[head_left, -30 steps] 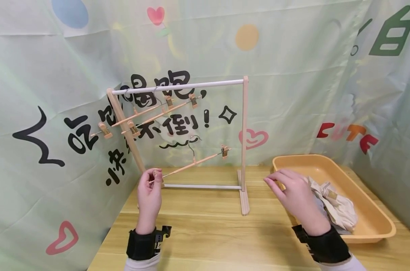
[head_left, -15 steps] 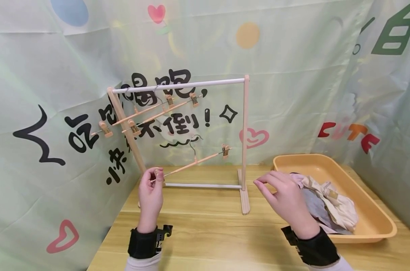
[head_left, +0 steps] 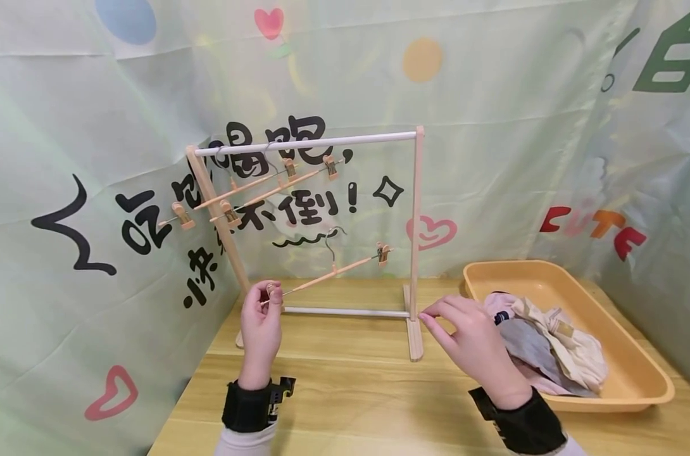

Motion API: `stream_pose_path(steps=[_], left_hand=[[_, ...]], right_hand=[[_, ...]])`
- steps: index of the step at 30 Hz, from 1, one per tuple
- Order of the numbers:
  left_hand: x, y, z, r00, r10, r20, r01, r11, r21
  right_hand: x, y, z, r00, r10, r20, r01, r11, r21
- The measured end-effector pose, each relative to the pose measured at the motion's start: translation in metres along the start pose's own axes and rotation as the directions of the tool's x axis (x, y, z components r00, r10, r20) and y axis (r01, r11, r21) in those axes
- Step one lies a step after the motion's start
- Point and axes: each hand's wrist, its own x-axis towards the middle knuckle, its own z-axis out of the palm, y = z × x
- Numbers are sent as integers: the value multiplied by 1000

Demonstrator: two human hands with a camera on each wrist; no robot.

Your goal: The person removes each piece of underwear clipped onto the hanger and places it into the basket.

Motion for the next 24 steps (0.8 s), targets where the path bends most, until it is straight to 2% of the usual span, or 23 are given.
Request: stream_pose_path(steps=[3,10,24], left_hand=[[0,-1,1,1000,10,0,-10,1000,-3],[-1,-4,2,1000,13,-9,-13,1000,-1],[-3,-9,9,999,3,-35,-3,1000,1]], right_hand=[[0,-1,3,1000,-13,6,13,1000,1],[1,-5,6,998,-60,-35,61,998,12],[2,-5,7,996,-76,-54,77,997,14]])
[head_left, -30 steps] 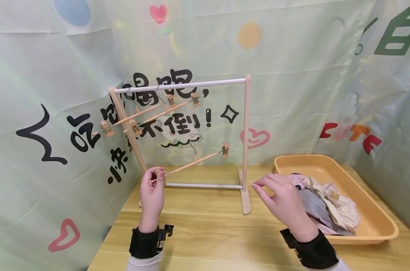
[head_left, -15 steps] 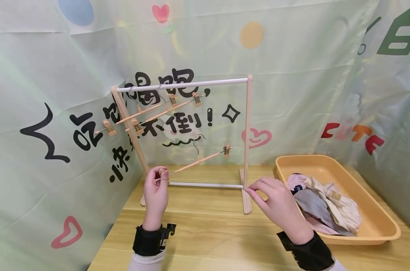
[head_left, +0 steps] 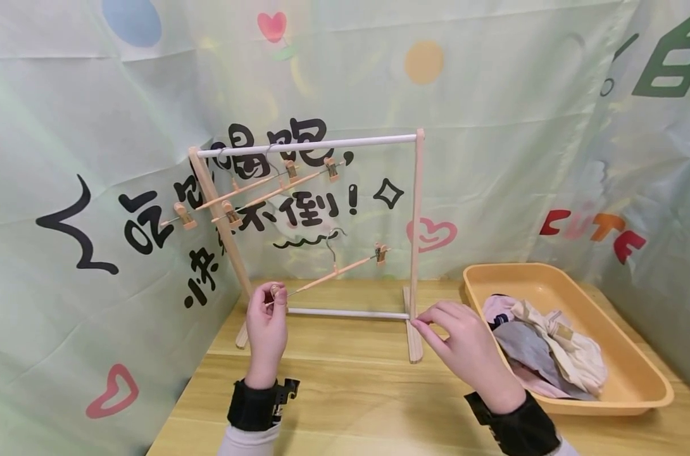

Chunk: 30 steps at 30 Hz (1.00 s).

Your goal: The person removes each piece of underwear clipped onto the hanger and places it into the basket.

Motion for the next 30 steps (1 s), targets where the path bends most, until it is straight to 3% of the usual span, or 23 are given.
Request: stream_pose_path(steps=[6,12,15,22,30], left_hand=[[0,-1,1,1000,15,-11,-15,1000,-6],[8,4,1,997,78,-25,-77,997,26],[16,16,1,994,106,-42,-104,993,53],[28,67,4,982,163,-93,-150,979,135],[48,87,12,979,175,-104,-161,978,133]], right_hand=[[-1,1,1,1000,0,-2,0,1000,-4],[-2,2,1,1000,22,20,-22,1000,-5],[-2,2,1,1000,20,20,-20,1000,-3],[-3,1,3,999,13,30,-13,1000,15],[-4,1,2,995,60,85,-61,998,9]])
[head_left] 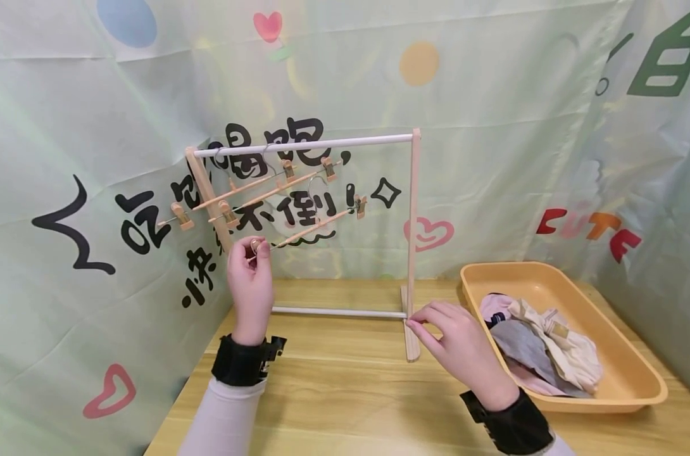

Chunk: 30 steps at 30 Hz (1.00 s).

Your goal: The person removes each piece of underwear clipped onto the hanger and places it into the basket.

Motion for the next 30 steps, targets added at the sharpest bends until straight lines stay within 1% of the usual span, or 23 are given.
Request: stream_pose_path(steps=[7,11,14,21,23,25,30], left_hand=[[18,5,6,999,46,-12,-46,999,-7],[24,4,8,997,71,-26,-72,997,-10],[27,0,11,995,91,-38,-90,996,8],[36,-36,16,993,98,-63,-95,995,43],[38,-39,17,993,95,-70,-91,994,55],[38,-33,17,993,88,-73,-84,995,51],[37,-4,17,993,86,-85,-83,996,31]], right_hand=[[0,2,4,999,23,48,-23,1000,3],[-1,5,8,997,25,69,-24,1000,-3],[-2,6,11,996,30,86,-29,1000,-11],[-4,5,13,992,38,124,-32,998,-45],[-4,3,13,991,38,127,-32,998,-47],[-4,2,12,991,39,131,-33,998,-47],[-5,2,13,990,35,135,-28,998,-49]])
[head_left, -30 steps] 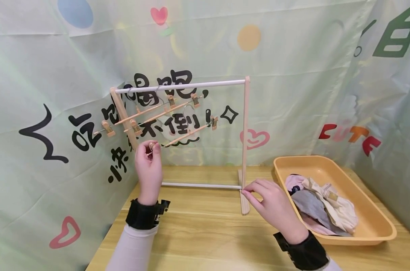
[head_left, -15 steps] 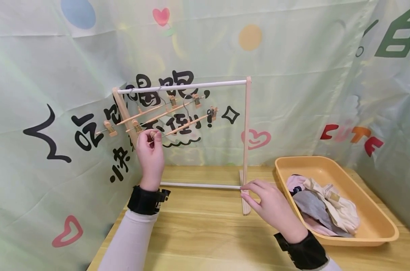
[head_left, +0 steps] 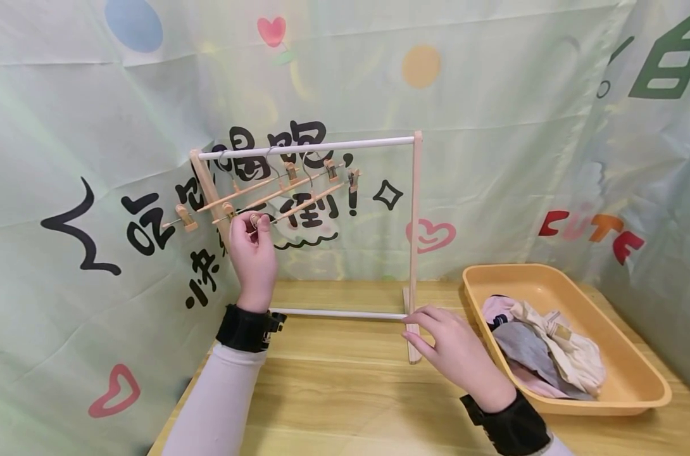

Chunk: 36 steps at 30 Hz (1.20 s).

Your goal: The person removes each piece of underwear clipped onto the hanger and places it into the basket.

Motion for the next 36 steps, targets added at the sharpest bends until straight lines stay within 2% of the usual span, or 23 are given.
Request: stream_pose_path(steps=[3,9,12,30,36], left_hand=[[4,2,2,1000,-7,8,7,1000,-14],[18,-21,13,1000,-26,10,26,999,-45],[23,-25,18,999,-30,11,31,997,-67],[35,-32,32,998,-69,1,69,995,-66],[35,-32,34,995,-100,3,100,993,-57]], right_hand=[[0,0,1,1000,-8,-1,8,1000,0],[-1,0,3,1000,-23,2,23,1000,-5],[-2,0,3,1000,-22,9,22,1000,-8],[-3,-2,6,999,-31,10,31,999,-33],[-3,-3,6,999,-37,12,38,998,-41]])
